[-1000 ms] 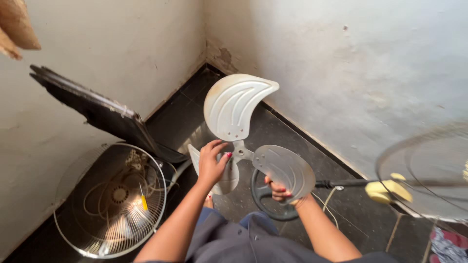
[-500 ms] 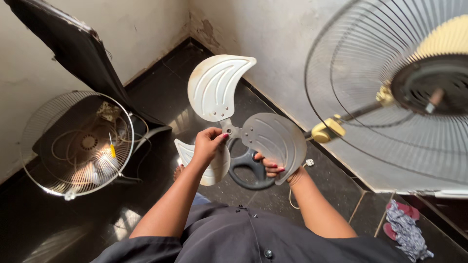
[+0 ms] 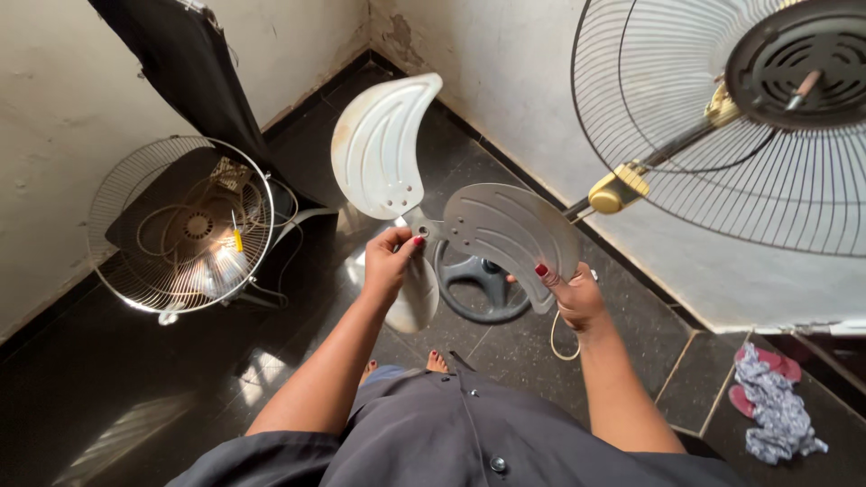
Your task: The person attaches a three-blade fan rotor to a standing fan's motor shaft and secures it with a screwdriver. They then adjust the fan's neck and tilt the head to set the direction.
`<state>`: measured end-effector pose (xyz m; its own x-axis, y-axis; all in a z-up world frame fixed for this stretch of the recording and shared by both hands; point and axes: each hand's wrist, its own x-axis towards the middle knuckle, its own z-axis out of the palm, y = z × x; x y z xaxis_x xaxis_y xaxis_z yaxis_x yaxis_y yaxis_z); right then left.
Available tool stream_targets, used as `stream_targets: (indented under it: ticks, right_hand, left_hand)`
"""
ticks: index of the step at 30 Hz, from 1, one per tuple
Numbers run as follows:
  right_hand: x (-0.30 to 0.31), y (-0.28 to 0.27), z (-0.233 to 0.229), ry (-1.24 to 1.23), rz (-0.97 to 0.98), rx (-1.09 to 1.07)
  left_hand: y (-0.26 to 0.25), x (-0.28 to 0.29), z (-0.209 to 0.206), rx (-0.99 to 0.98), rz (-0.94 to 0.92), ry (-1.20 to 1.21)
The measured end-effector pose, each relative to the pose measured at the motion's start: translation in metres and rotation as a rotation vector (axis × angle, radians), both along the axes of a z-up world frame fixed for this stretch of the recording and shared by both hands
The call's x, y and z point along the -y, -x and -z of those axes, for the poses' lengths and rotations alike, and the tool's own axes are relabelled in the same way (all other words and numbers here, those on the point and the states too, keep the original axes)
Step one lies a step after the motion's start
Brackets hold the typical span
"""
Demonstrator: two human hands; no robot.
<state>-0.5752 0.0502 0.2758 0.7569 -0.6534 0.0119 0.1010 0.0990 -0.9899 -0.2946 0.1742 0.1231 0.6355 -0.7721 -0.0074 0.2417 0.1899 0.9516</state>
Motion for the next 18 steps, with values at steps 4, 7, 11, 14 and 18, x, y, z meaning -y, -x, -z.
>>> stream_targets:
  ticks: [4,7,11,14,18]
  right_hand:
    - [-0.045,-0.020,-0.009,0.277,0.076,-0.014]
    - [-0.078,-0.036,-0.025,0.759,0.070,-0.024]
    - [-0.110,-0.059,-0.047,1.219,0.032,-0.059]
    - [-0.131,-0.065,-0.053,1.402,0.013,-0.097]
    - [-0.140,-0.067,-0.047,1.557,-0.044,-0.201]
  left_hand:
    - [-0.017,-0.020,-0.020,0.091,0.042,-0.138]
    - [-0.028,-0.034,-0.037,-0.194,0.226,-0.004]
    - [-0.042,-0.049,-0.060,-0.657,0.400,0.087]
    - [-0.054,-0.062,-0.071,-0.619,0.443,0.062]
    - [-0.067,-0.074,-0.079,-0.678,0.391,0.096]
